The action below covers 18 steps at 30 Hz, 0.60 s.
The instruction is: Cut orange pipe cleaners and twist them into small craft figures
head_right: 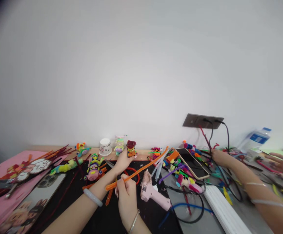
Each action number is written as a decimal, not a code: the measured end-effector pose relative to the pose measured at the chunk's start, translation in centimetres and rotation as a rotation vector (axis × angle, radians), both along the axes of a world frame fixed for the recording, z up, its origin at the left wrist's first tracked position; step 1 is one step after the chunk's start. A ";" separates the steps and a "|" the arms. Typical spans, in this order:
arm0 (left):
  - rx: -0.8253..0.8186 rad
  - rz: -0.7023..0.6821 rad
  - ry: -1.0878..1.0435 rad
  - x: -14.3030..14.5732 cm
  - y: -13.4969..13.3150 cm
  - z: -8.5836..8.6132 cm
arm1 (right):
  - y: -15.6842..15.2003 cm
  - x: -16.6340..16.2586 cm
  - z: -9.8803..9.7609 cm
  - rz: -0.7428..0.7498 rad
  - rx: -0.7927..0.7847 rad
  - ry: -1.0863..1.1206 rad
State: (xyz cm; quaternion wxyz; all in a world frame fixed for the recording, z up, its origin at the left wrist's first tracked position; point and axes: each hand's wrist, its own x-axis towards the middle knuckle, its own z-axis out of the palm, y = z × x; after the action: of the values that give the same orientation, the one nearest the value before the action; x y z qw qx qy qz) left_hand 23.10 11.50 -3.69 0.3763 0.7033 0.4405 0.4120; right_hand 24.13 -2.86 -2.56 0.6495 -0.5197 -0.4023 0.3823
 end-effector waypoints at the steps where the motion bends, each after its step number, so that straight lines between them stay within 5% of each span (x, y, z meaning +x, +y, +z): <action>1: -0.001 0.001 -0.005 0.0 0.0 0.1 | 0.0 0.0 0.0 0.013 0.001 0.001; 18: -0.150 0.054 0.030 1.5 1.9 0.5 | -0.3 -0.2 0.5 -0.023 -0.039 0.008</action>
State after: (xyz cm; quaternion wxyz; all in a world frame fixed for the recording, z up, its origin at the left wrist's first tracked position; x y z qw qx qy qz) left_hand 24.62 13.44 -3.18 0.4100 0.6670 0.4945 0.3774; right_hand 23.90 -3.11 -2.03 0.6451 -0.5353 -0.3863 0.3847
